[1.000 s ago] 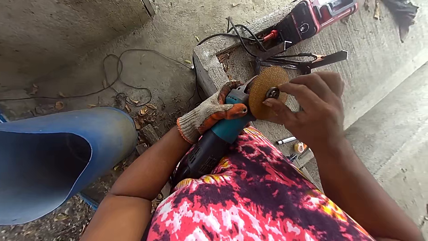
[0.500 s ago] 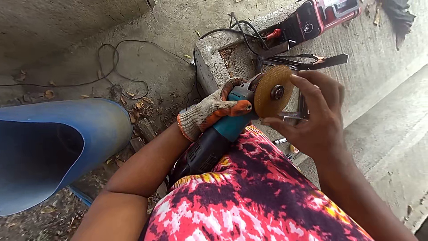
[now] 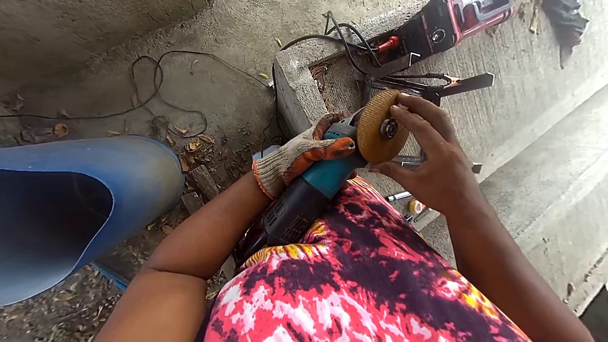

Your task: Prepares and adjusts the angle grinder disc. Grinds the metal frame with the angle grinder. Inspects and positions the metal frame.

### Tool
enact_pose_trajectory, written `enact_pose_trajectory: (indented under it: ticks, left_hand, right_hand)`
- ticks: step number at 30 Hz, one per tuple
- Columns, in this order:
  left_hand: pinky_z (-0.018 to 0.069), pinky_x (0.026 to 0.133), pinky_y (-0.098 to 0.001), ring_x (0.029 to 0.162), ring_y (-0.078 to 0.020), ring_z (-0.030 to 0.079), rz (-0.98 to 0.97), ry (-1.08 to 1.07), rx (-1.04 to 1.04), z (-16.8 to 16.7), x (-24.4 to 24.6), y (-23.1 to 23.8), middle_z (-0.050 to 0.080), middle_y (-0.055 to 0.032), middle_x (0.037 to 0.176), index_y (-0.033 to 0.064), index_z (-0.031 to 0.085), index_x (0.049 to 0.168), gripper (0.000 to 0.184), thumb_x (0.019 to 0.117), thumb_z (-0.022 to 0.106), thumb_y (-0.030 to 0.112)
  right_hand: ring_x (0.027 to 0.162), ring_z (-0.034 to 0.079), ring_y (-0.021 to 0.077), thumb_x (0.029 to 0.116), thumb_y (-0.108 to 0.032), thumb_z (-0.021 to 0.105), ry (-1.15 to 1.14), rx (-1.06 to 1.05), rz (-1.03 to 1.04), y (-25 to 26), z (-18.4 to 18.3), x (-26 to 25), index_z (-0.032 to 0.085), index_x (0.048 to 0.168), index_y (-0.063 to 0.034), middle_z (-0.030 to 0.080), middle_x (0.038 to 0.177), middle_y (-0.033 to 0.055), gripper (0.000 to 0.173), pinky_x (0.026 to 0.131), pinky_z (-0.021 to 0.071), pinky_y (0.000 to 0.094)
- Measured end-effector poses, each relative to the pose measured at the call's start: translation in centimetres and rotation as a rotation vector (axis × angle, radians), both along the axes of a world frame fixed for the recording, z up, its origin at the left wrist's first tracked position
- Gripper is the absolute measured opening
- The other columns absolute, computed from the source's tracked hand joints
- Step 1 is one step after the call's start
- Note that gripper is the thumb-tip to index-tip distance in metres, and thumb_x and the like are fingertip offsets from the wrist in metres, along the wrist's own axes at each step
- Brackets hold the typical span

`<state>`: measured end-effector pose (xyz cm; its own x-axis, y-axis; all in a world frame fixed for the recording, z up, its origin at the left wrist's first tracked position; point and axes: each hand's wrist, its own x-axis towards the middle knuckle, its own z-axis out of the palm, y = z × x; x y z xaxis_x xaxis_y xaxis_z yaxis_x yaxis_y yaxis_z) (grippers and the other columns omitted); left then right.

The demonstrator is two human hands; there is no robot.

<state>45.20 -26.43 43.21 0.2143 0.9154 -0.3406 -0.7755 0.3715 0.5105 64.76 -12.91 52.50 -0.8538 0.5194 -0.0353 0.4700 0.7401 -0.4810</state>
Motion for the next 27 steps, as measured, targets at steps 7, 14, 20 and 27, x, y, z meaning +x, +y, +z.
enact_pose_trajectory:
  ticks: [7,14,20,27]
  left_hand:
    - [0.0649,0.065,-0.0377,0.080,-0.0237,0.074,0.026,0.033,-0.042,0.6,0.2,0.2,0.068,-0.0099,0.104,0.0183,0.032,0.146,0.058,0.0956,0.061,0.018]
    - [0.0646,0.063,-0.0355,0.078,-0.0221,0.074,0.016,0.050,-0.057,1.4,0.2,0.3,0.069,-0.0079,0.099,0.0175,0.033,0.143,0.056,0.0932,0.058,0.014]
    - [0.0641,0.064,-0.0328,0.079,-0.0177,0.073,0.030,0.105,-0.082,1.7,0.2,0.3,0.068,-0.0044,0.100,0.0179,0.036,0.143,0.052,0.0952,0.058,0.012]
    - [0.0644,0.066,-0.0321,0.079,-0.0170,0.073,0.046,0.108,-0.086,2.3,0.3,0.3,0.068,-0.0056,0.102,0.0158,0.034,0.143,0.054,0.0943,0.057,0.010]
  right_hand:
    - [0.148,0.039,0.0319,0.0750,-0.056,0.084,-0.047,-0.008,-0.002,0.5,-0.2,-0.1,0.055,0.147,-0.0122,0.043,0.160,0.0082,0.089,0.115,0.0388,0.0549]
    - [0.132,0.048,0.0362,0.0988,-0.028,0.064,0.084,0.209,0.119,1.3,0.6,-0.5,0.074,0.124,-0.0121,0.063,0.132,0.0143,0.032,0.111,0.0377,0.0506]
    - [0.095,0.056,0.0329,0.0960,-0.060,0.061,0.043,0.306,0.054,1.3,1.6,-0.8,0.066,0.074,-0.0068,0.063,0.087,0.0135,0.057,0.086,0.0395,0.0493]
    - [0.098,0.062,0.0255,0.1025,-0.031,0.058,0.138,0.362,0.190,1.0,1.2,-0.5,0.059,0.145,-0.0072,0.076,0.112,0.0075,0.049,0.090,0.0429,0.0437]
